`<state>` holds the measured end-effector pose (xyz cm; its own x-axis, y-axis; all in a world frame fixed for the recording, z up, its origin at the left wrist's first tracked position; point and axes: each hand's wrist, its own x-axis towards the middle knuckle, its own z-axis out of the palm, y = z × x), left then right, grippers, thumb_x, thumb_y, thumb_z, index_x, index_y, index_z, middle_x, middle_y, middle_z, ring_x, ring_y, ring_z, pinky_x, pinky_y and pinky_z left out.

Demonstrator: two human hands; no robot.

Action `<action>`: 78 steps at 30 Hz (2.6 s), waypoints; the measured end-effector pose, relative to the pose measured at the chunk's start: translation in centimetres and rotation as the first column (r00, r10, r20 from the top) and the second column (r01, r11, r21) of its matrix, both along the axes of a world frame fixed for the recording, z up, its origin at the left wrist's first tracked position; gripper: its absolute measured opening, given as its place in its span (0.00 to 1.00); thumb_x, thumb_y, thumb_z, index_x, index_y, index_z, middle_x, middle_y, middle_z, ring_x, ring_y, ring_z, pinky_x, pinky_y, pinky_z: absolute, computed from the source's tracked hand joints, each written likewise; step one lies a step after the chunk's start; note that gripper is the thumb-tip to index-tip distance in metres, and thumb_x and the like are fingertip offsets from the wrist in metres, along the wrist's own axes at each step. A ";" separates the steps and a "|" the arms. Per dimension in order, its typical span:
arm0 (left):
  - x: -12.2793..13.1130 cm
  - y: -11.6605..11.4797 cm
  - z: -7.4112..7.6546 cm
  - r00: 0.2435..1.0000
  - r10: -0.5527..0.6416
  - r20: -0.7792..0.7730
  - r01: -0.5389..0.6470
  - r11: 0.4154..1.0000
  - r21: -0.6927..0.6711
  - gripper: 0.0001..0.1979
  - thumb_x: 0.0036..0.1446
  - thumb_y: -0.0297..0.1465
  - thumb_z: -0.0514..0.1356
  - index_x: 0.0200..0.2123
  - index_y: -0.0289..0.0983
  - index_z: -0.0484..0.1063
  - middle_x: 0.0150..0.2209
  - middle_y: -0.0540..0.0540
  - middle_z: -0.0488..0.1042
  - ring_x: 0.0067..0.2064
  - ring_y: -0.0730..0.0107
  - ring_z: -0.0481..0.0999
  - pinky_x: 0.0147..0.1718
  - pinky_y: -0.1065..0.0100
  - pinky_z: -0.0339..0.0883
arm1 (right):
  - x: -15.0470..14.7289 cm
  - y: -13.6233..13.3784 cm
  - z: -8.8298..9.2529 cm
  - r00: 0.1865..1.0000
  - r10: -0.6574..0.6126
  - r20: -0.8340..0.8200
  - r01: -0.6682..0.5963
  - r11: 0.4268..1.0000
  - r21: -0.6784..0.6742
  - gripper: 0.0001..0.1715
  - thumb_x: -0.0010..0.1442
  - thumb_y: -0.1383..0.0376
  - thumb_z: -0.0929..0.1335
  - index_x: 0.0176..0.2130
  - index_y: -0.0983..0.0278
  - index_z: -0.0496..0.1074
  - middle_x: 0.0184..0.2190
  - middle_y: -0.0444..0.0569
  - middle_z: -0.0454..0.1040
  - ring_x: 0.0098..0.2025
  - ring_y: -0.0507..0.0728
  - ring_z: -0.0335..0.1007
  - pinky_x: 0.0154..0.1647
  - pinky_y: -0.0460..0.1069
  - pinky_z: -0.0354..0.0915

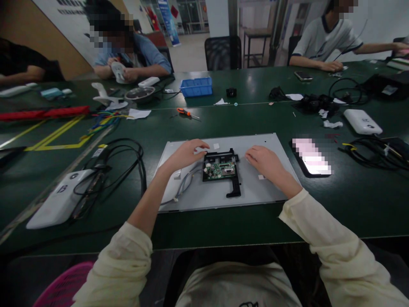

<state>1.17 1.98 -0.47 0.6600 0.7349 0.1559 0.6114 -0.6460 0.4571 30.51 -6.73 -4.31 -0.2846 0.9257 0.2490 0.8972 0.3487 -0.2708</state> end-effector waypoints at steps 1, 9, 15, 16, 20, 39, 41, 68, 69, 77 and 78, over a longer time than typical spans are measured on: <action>-0.2 0.0 -0.1 1.000 0.009 0.004 -0.009 1.000 -0.002 0.13 0.56 0.30 0.56 0.44 0.37 0.74 0.46 0.44 0.76 0.47 0.63 0.74 0.50 0.60 0.68 | 0.1 0.0 0.1 1.000 -0.007 -0.008 0.007 1.000 0.001 0.17 0.67 0.62 0.59 0.42 0.64 0.74 0.41 0.54 0.76 0.43 0.61 0.72 0.41 0.54 0.65; -0.4 0.4 -1.3 0.997 0.044 0.060 -0.042 0.999 -0.035 0.12 0.54 0.27 0.57 0.39 0.36 0.78 0.41 0.45 0.79 0.42 0.66 0.77 0.47 0.64 0.70 | 0.3 0.0 0.2 0.995 -0.013 -0.103 0.017 0.999 0.033 0.16 0.66 0.61 0.60 0.44 0.64 0.74 0.43 0.55 0.76 0.47 0.63 0.72 0.49 0.58 0.66; 0.1 0.7 -2.4 0.992 0.058 0.114 -0.058 0.998 -0.001 0.12 0.53 0.25 0.57 0.38 0.36 0.79 0.38 0.47 0.80 0.38 0.68 0.77 0.41 0.68 0.70 | -1.5 -0.9 0.6 0.966 0.138 -0.216 -0.129 0.990 0.056 0.25 0.65 0.55 0.62 0.58 0.59 0.65 0.57 0.53 0.68 0.59 0.62 0.63 0.60 0.60 0.61; 0.1 0.7 -2.5 0.991 0.053 0.123 -0.053 0.999 0.000 0.12 0.53 0.25 0.57 0.38 0.36 0.79 0.38 0.47 0.80 0.38 0.68 0.77 0.40 0.68 0.70 | -1.9 -1.0 0.7 0.964 0.156 -0.217 -0.149 0.988 0.047 0.27 0.64 0.54 0.63 0.60 0.58 0.62 0.59 0.53 0.65 0.61 0.62 0.61 0.61 0.61 0.60; 0.4 0.7 -2.7 0.988 0.042 0.146 -0.043 0.999 0.002 0.12 0.55 0.25 0.56 0.38 0.36 0.78 0.38 0.47 0.79 0.38 0.69 0.77 0.40 0.69 0.70 | -3.1 -1.5 0.6 0.957 0.221 -0.186 -0.223 0.975 0.011 0.35 0.62 0.52 0.65 0.64 0.58 0.57 0.64 0.54 0.58 0.65 0.63 0.54 0.64 0.63 0.56; 0.2 -0.6 -1.1 0.992 0.033 0.123 -0.040 0.998 0.055 0.13 0.60 0.30 0.53 0.46 0.37 0.72 0.49 0.44 0.73 0.51 0.64 0.72 0.50 0.62 0.68 | -1.3 -0.6 0.8 0.978 0.035 -0.205 -0.021 0.997 0.069 0.26 0.67 0.55 0.58 0.58 0.63 0.65 0.56 0.58 0.69 0.59 0.64 0.63 0.61 0.62 0.59; 0.3 -0.6 -1.2 0.993 0.037 0.115 -0.044 0.997 0.058 0.14 0.60 0.30 0.53 0.47 0.38 0.72 0.49 0.44 0.73 0.52 0.64 0.71 0.51 0.61 0.67 | -1.0 -0.4 0.5 0.983 0.009 -0.186 0.005 0.997 0.076 0.26 0.66 0.55 0.59 0.57 0.64 0.66 0.55 0.59 0.69 0.58 0.65 0.63 0.60 0.63 0.59; 1.2 -3.1 0.1 0.968 -0.216 0.126 0.232 0.965 -0.123 0.19 0.59 0.39 0.59 0.52 0.41 0.70 0.60 0.43 0.66 0.63 0.60 0.63 0.62 0.56 0.55 | 2.0 -0.1 -0.3 0.984 -0.094 -0.150 0.068 0.983 -0.169 0.08 0.54 0.65 0.68 0.36 0.63 0.76 0.40 0.54 0.75 0.41 0.61 0.73 0.42 0.56 0.69; 1.4 -3.3 0.1 0.967 -0.218 0.128 0.233 0.966 -0.112 0.18 0.60 0.38 0.58 0.52 0.41 0.70 0.59 0.44 0.67 0.63 0.60 0.63 0.62 0.55 0.55 | 1.9 0.0 -0.3 0.982 -0.092 -0.165 0.063 0.983 -0.172 0.07 0.54 0.66 0.68 0.35 0.63 0.76 0.40 0.54 0.75 0.41 0.61 0.73 0.41 0.56 0.70; 3.3 -4.8 0.5 0.949 -0.233 0.212 0.249 0.967 -0.051 0.15 0.62 0.31 0.54 0.52 0.42 0.68 0.55 0.45 0.71 0.59 0.65 0.67 0.60 0.56 0.59 | 0.6 -0.4 0.0 0.933 -0.157 -0.322 0.089 0.972 -0.216 0.19 0.53 0.70 0.69 0.47 0.62 0.71 0.41 0.52 0.78 0.35 0.56 0.75 0.38 0.53 0.72; 3.5 -4.9 0.4 0.943 -0.251 0.216 0.268 0.962 -0.050 0.15 0.62 0.31 0.54 0.52 0.42 0.68 0.54 0.45 0.71 0.58 0.65 0.68 0.59 0.57 0.60 | 0.5 -0.4 0.1 0.931 -0.167 -0.326 0.098 0.971 -0.216 0.20 0.52 0.70 0.69 0.47 0.62 0.72 0.41 0.52 0.78 0.34 0.56 0.76 0.38 0.53 0.72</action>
